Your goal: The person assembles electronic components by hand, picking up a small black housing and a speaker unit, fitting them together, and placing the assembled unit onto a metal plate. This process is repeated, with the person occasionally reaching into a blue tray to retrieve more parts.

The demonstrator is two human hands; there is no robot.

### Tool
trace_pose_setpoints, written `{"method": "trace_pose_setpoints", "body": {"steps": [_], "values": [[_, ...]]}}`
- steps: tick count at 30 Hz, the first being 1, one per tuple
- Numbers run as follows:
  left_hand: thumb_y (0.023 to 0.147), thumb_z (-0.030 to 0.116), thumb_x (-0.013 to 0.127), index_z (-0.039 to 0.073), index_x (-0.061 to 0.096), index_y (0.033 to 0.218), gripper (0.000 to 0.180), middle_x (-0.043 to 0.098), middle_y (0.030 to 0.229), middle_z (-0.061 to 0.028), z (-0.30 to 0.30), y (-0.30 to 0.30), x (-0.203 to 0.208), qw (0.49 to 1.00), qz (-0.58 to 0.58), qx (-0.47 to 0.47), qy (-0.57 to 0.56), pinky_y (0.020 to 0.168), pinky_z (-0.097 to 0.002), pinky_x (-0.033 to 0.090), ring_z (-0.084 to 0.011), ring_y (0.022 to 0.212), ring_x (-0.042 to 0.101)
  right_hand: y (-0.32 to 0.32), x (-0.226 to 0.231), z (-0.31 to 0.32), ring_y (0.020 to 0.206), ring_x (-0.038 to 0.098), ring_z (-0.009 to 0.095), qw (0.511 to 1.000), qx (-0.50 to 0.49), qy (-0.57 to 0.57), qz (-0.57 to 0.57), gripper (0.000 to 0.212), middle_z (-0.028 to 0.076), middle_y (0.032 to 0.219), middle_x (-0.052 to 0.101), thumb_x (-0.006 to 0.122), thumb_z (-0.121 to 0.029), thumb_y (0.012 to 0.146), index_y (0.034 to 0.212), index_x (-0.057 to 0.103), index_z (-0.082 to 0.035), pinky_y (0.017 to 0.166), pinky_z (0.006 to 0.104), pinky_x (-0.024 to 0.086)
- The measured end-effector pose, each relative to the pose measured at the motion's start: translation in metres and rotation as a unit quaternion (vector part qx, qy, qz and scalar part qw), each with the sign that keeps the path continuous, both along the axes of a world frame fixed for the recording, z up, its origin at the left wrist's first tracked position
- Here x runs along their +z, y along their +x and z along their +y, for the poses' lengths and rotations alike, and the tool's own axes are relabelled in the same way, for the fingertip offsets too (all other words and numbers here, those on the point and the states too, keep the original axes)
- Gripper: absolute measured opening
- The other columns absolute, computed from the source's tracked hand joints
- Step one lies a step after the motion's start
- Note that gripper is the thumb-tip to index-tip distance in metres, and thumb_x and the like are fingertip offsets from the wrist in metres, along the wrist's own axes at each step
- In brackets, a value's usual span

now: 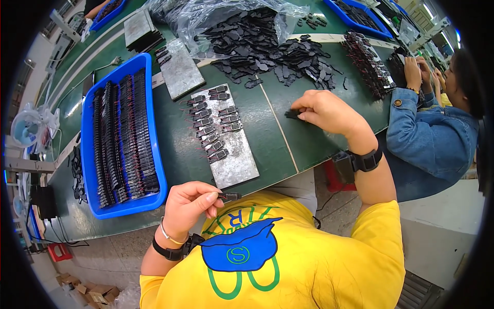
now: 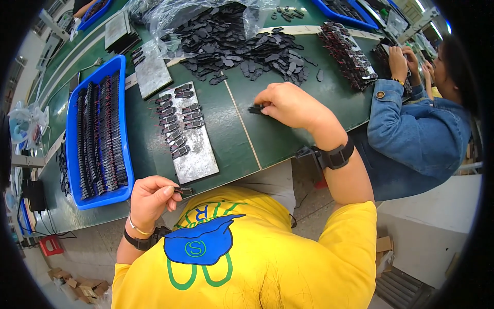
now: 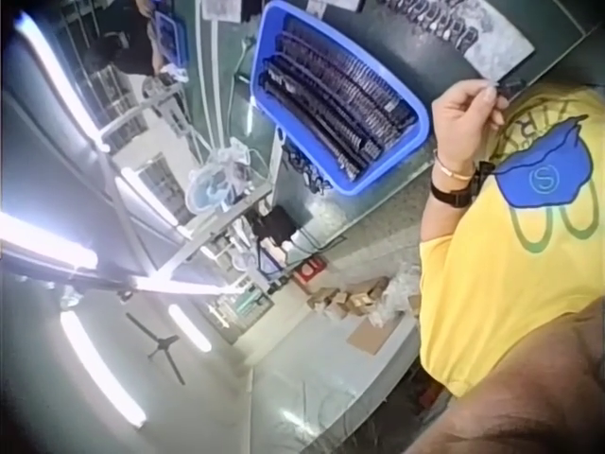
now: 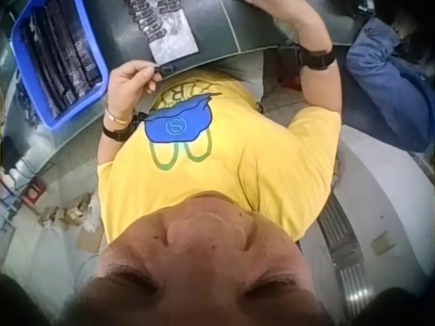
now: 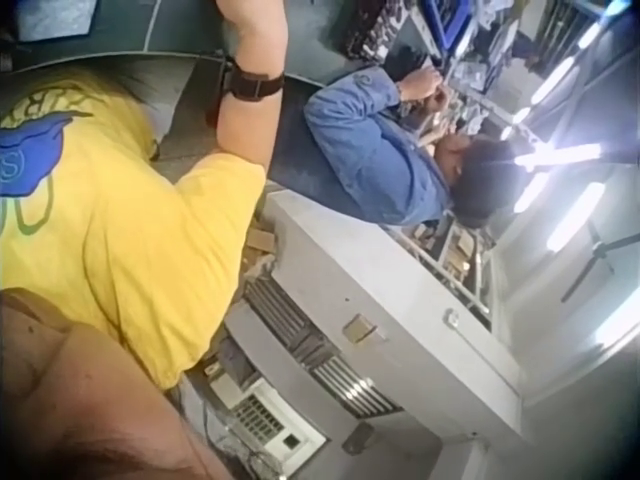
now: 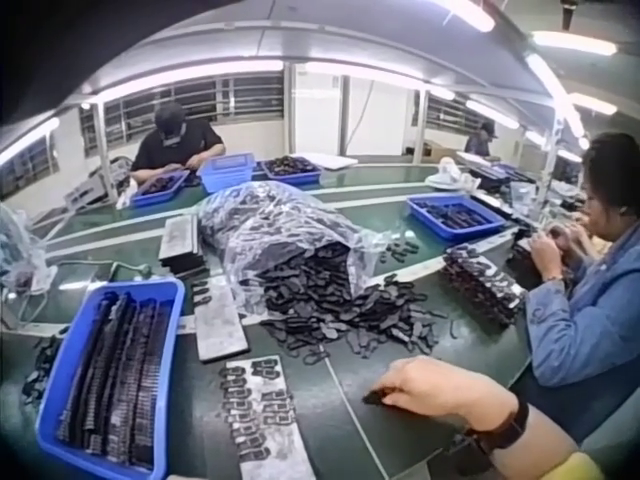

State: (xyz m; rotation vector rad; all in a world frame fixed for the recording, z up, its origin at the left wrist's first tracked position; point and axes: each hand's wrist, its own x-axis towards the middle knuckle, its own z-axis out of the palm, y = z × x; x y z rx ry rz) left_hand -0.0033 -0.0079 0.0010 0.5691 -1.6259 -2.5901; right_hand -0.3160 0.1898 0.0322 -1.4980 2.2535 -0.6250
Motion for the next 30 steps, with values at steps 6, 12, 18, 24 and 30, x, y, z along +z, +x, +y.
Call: {"method": "trace_pose_setpoints", "body": {"steps": [6,12,18,24,30], "values": [[0.09,0.005,0.062,-0.004,0.066,0.097,0.012,0.069,0.081,-0.0115,0.001,-0.001,0.0,1.0,0.005,-0.004,-0.005,0.056,-0.0216,0.051,-0.0097,0.063,0.062,0.009,-0.004,0.001,0.079,0.061,0.034,0.997,-0.035,-0.019,0.068,0.018,0.017,0.084,0.063,0.066,-0.008,0.074,0.091,0.067,0.0,0.076,0.0417,0.05],[0.091,0.007,0.061,-0.004,0.066,0.097,0.013,0.069,0.081,-0.0109,0.002,0.0,0.0,1.0,-0.009,0.008,-0.011,0.055,-0.0209,0.051,-0.009,0.062,0.061,0.015,-0.008,-0.009,0.077,0.061,0.034,0.989,-0.029,-0.003,0.143,0.015,0.016,0.083,0.062,0.065,-0.007,0.072,0.086,0.065,0.001,0.071,0.0414,0.051],[0.091,0.009,0.061,-0.003,0.066,0.097,0.015,0.069,0.08,-0.0097,0.003,-0.005,0.006,0.998,-0.05,0.035,-0.019,0.054,-0.0203,0.05,-0.0082,0.062,0.061,0.037,-0.034,-0.003,0.069,0.061,0.03,0.959,-0.141,-0.132,0.208,0.016,0.013,0.078,0.059,0.066,-0.003,0.071,0.086,0.061,0.001,0.064,0.0347,0.051],[0.09,0.008,0.062,-0.004,0.065,0.095,0.014,0.069,0.077,-0.0126,0.004,-0.009,0.006,0.998,-0.045,0.042,-0.015,0.049,-0.0207,0.049,-0.0106,0.056,0.062,0.065,-0.035,0.001,0.063,0.061,0.023,0.957,-0.183,-0.21,0.085,0.021,0.012,0.076,0.06,0.067,0.001,0.07,0.09,0.061,0.0,0.059,0.0294,0.05],[0.09,0.009,0.062,-0.004,0.066,0.094,0.014,0.069,0.076,-0.0116,0.006,-0.012,0.007,0.997,-0.063,0.045,-0.022,0.048,-0.0201,0.048,-0.0101,0.056,0.061,0.116,-0.001,-0.016,0.062,0.063,0.021,0.967,0.001,-0.253,-0.041,0.023,0.012,0.077,0.063,0.067,0.003,0.068,0.092,0.064,0.001,0.057,0.0295,0.05]]}}
